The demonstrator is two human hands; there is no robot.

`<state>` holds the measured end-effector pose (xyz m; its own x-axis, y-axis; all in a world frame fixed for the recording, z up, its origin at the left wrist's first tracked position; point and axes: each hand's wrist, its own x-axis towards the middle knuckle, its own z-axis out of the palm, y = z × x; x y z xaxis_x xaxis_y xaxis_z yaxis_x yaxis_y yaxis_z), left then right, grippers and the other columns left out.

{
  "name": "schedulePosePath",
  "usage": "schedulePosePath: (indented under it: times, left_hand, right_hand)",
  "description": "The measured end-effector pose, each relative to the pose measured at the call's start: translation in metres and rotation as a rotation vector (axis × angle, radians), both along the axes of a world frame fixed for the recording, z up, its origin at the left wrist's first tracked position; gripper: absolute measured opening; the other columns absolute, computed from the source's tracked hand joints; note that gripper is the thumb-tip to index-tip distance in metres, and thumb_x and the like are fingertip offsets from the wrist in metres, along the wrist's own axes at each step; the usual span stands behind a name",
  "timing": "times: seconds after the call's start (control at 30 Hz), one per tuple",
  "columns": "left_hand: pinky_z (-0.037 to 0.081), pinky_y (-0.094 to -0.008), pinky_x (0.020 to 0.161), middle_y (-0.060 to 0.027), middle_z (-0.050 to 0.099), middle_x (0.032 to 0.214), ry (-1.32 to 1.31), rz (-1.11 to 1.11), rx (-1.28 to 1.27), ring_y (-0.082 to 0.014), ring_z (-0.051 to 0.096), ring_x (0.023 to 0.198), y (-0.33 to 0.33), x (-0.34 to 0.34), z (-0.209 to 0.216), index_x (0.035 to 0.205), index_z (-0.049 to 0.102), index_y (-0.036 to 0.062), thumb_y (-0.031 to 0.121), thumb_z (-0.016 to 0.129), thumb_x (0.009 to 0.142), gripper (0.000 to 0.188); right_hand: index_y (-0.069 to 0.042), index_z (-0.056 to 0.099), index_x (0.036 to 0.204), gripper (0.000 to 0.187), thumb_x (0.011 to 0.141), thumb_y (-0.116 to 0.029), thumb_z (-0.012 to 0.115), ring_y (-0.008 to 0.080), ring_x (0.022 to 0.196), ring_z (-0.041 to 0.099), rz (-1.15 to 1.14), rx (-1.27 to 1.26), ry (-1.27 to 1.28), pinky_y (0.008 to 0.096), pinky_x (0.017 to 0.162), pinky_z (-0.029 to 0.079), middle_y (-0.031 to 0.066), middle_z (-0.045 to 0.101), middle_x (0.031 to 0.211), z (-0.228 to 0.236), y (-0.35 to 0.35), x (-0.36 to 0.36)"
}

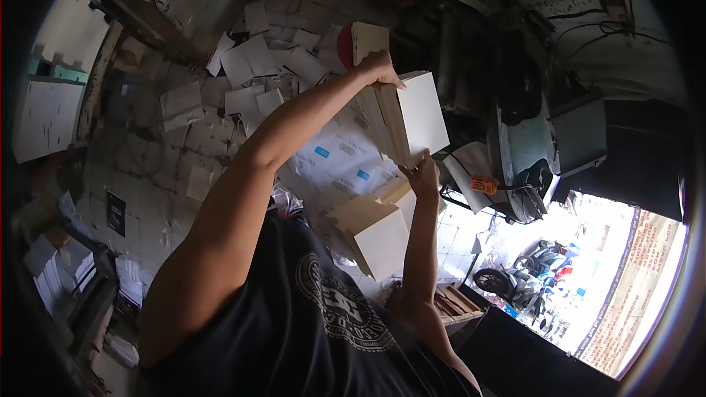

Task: The person aligns and stacks white cardboard folders by hand on the floor, then carries the large stack across the cluttered workshop floor.

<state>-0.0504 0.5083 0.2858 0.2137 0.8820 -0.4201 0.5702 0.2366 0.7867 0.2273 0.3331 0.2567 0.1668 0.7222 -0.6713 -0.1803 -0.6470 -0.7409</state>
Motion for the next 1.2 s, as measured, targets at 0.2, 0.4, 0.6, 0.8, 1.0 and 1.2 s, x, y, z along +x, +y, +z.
schedulePosePath:
  times: [0.2, 0.4, 0.6, 0.8, 1.0, 1.2]
  left_hand:
    - [0.054, -0.0311, 0.049, -0.0105, 0.066, 0.074, -0.231, -0.112, -0.329, -0.0179, 0.065, 0.059, 0.018, 0.012, 0.010, 0.085, 0.068, -0.0009, 0.037, 0.083, 0.072, 0.043]
    - [0.052, -0.0387, 0.062, -0.0132, 0.070, 0.085, 0.011, -0.312, -0.274, -0.0225, 0.066, 0.070, 0.040, 0.019, -0.005, 0.094, 0.071, 0.0023, 0.039, 0.074, 0.077, 0.041]
    - [0.054, -0.0388, 0.076, -0.0158, 0.072, 0.101, 0.020, -0.292, -0.093, -0.0271, 0.069, 0.091, 0.031, 0.021, -0.009, 0.105, 0.073, 0.0012, 0.039, 0.072, 0.079, 0.045]
    - [0.057, -0.0369, 0.074, -0.0216, 0.064, 0.121, 0.038, -0.441, -0.298, -0.0297, 0.066, 0.101, -0.008, 0.003, 0.010, 0.142, 0.040, -0.0078, 0.037, 0.077, 0.077, 0.088]
    - [0.056, -0.0371, 0.072, -0.0252, 0.054, 0.134, -0.355, -0.095, -0.248, -0.0291, 0.064, 0.106, -0.055, -0.001, -0.050, 0.146, 0.028, -0.0112, 0.050, 0.082, 0.072, 0.110]
    - [0.053, -0.0367, 0.086, -0.0219, 0.058, 0.125, -0.197, -0.298, -0.229, -0.0282, 0.059, 0.111, -0.085, -0.041, -0.027, 0.142, 0.035, -0.0054, 0.052, 0.087, 0.067, 0.108]
  right_hand:
    - [0.006, 0.036, 0.139, 0.063, 0.101, -0.042, 0.048, 0.0381, 0.114, 0.058, -0.017, 0.008, -0.082, 0.0492, 0.086, 0.058, 0.0234, 0.046, 0.136, 0.010, -0.001, -0.011]
    - [0.006, 0.038, 0.138, 0.064, 0.100, -0.043, 0.052, 0.0392, 0.113, 0.059, -0.186, -0.067, -0.041, 0.0486, 0.087, 0.058, 0.0240, 0.046, 0.136, 0.015, 0.004, -0.024]
    - [0.005, 0.043, 0.135, 0.069, 0.094, -0.048, 0.060, 0.0374, 0.108, 0.061, -0.181, -0.019, -0.114, 0.0482, 0.084, 0.058, 0.0254, 0.050, 0.131, -0.002, 0.006, -0.008]
    - [0.003, 0.039, 0.140, 0.068, 0.095, -0.043, 0.061, 0.0326, 0.106, 0.064, -0.137, -0.106, -0.247, 0.0434, 0.083, 0.059, 0.0248, 0.054, 0.128, -0.002, 0.009, 0.000]
    - [-0.033, 0.028, 0.154, 0.073, 0.094, -0.003, 0.058, 0.0256, 0.088, 0.067, 0.409, 0.155, -0.367, 0.0383, 0.073, 0.057, 0.0169, 0.067, 0.108, -0.026, 0.001, 0.065]
    - [0.002, 0.061, 0.114, 0.050, 0.093, -0.043, 0.065, 0.0121, 0.089, 0.061, 0.245, 0.302, -0.382, 0.0253, 0.079, 0.048, 0.0050, 0.066, 0.100, 0.032, -0.019, 0.009]
